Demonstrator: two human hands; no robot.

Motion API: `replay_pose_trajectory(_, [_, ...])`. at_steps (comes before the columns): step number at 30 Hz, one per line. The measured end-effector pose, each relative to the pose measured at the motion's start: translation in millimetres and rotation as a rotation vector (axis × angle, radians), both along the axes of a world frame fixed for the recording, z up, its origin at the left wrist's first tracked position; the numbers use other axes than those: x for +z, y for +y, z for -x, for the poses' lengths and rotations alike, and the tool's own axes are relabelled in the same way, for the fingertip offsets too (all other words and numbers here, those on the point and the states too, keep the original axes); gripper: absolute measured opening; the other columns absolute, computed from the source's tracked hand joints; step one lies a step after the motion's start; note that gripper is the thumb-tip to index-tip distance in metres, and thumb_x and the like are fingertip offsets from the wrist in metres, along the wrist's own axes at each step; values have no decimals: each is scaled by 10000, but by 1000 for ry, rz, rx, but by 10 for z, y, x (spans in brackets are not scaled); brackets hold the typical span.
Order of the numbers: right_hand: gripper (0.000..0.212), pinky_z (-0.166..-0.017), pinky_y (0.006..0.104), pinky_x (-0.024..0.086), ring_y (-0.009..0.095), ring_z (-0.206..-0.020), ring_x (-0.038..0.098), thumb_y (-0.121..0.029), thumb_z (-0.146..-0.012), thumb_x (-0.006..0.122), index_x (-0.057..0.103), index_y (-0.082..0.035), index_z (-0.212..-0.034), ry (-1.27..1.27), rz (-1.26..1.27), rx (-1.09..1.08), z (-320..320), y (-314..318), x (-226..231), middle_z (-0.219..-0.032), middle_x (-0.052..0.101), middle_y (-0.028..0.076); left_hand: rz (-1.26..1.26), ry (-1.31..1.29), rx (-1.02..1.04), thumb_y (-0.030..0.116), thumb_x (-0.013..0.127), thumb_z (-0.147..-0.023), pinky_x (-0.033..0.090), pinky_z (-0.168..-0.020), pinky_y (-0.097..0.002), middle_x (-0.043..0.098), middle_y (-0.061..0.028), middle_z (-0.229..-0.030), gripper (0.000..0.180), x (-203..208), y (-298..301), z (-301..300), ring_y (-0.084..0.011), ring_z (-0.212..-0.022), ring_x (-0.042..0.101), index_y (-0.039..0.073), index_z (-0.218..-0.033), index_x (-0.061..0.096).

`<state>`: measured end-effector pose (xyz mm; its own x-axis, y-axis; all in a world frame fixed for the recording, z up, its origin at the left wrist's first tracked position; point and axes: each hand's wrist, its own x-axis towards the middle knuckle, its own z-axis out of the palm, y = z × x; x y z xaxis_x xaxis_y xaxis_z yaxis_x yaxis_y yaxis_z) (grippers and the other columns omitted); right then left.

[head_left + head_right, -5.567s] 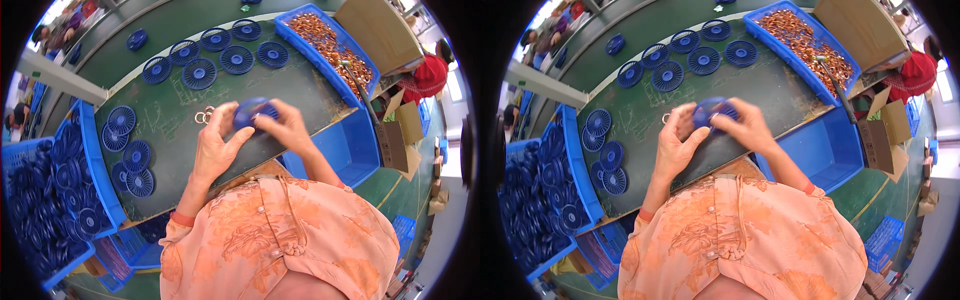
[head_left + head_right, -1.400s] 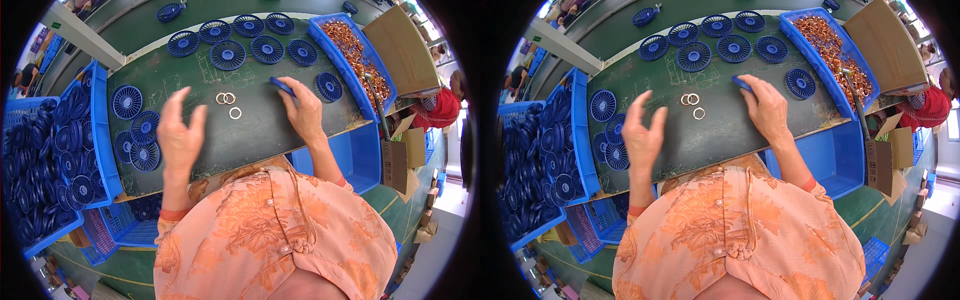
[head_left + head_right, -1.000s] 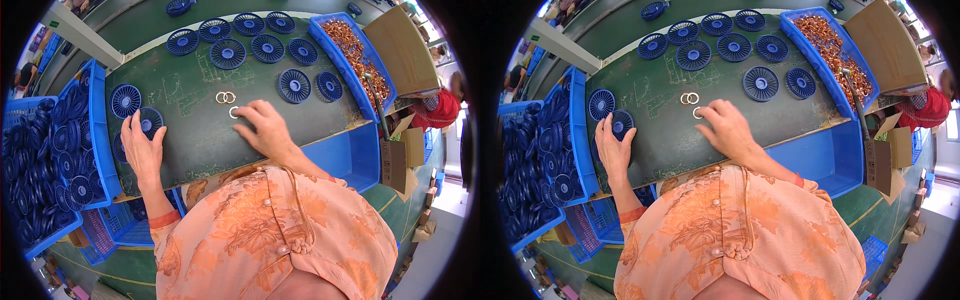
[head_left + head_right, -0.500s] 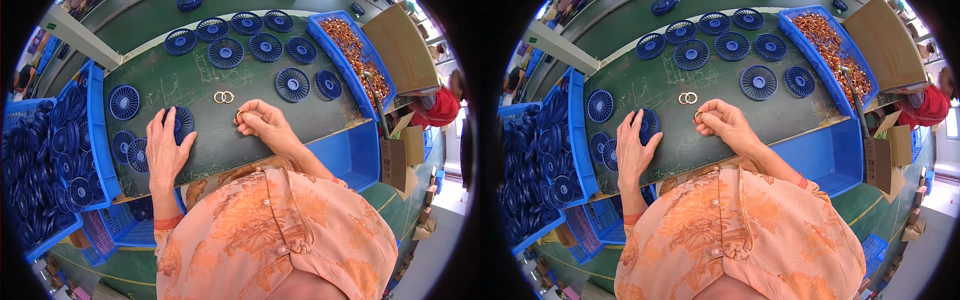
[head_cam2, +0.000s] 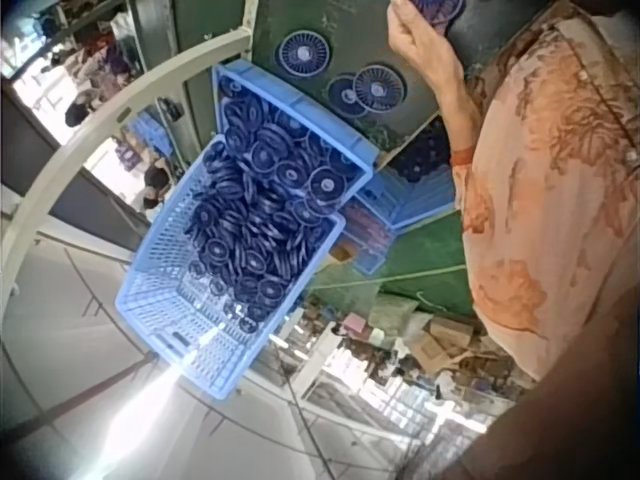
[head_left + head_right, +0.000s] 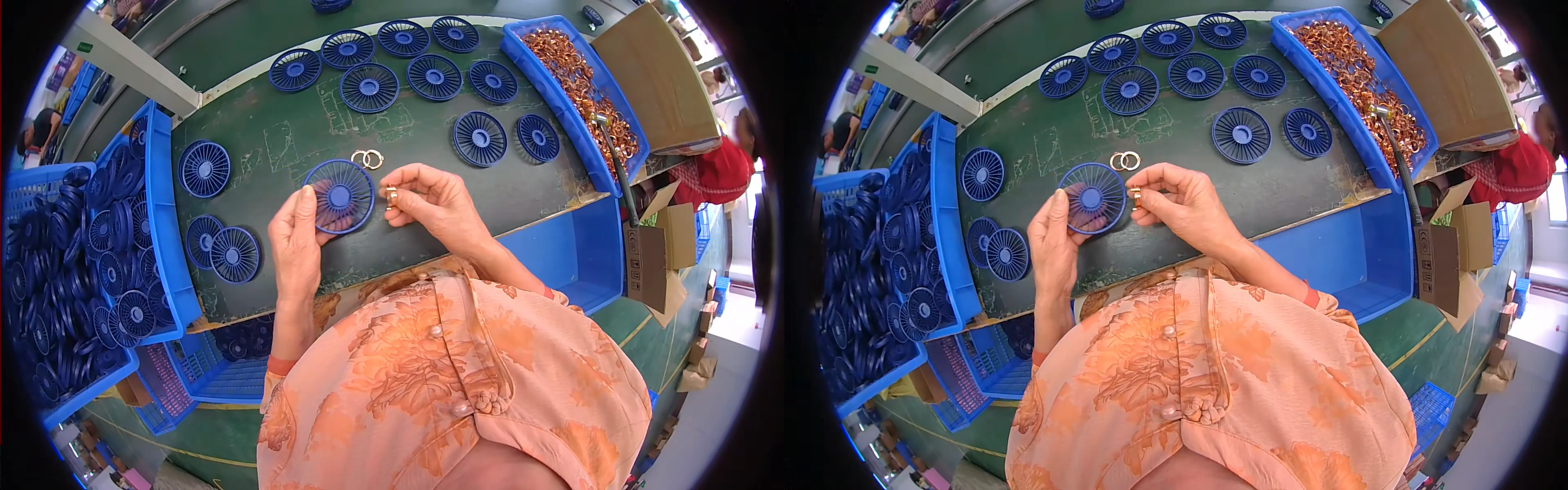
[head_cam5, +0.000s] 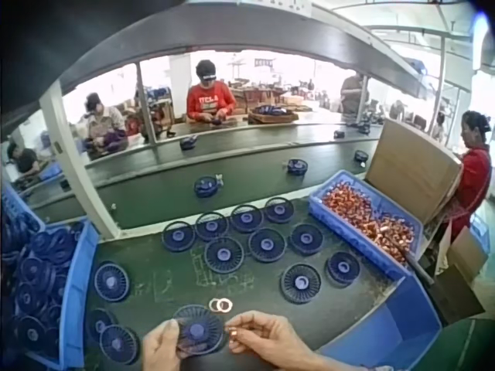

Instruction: The person takes plastic fan covers from a crate and metal rings from a tray onto the table. The person then assembles the fan covers by attaching a metal ring to the center of each fan cover by hand and sets them across the table.

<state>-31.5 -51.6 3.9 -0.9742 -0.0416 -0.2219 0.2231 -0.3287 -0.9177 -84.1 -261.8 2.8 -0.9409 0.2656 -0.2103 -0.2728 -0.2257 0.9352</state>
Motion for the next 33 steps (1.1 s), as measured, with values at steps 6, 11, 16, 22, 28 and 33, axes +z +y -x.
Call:
replay_pose_trajectory(6, [283, -856, 272, 579, 127, -891, 695, -36, -967, 659, 635, 3, -1246, 88, -38, -46, -17, -77, 108, -1055, 694, 66, -142, -93, -41, 292, 474, -1088, 636, -795, -302, 700, -129, -1086, 382, -43, 102, -39, -179, -938, 722, -45, -1210, 605])
replay_pose_trajectory(11, [273, -795, 273, 593, 122, -893, 691, -3, -904, 718, 669, 20, -1171, 403, -553, -99, 39, -198, 163, -1073, 688, 80, -192, -80, -74, 286, 475, -1087, 637, -814, -320, 696, -132, -1109, 372, -68, 140, -54, -182, -962, 719, -40, -1223, 592])
replay_pose_trajectory(16, [279, -775, 266, 600, 128, -882, 695, 8, -869, 741, 680, 21, -1141, 535, -698, -148, 102, -211, 144, -1087, 687, 105, -222, -114, -36, 165, 469, -1059, 636, -849, -356, 685, -150, -1127, 299, -43, 164, -66, -201, -970, 719, -49, -1241, 572])
replay_pose_trajectory(22, [273, -776, 265, 601, 134, -869, 694, 13, -853, 751, 689, 6, -1119, 500, -650, -213, 90, -224, 132, -1090, 688, 104, -310, -169, 5, -37, 469, -930, 623, -906, -375, 660, -179, -1182, 363, -86, 164, -68, -223, -1051, 698, -70, -1287, 521])
replay_pose_trajectory(28, [270, -757, 279, 595, 166, -844, 698, -5, -833, 767, 698, -10, -1094, 568, -795, -201, 110, -229, 75, -1050, 690, 109, -289, -121, -14, -86, 468, -909, 606, -940, -358, 658, -163, -1197, 386, -88, 265, -113, -205, -1065, 689, -69, -1292, 516])
replay_pose_trajectory(33, [278, -726, 298, 583, 199, -808, 697, -33, -813, 781, 703, -16, -1078, 564, -904, -214, 107, -220, 35, -1007, 688, 108, -226, -58, -5, -91, 480, -918, 596, -931, -326, 657, -147, -1209, 381, -97, 315, -166, -182, -1064, 680, -68, -1297, 515])
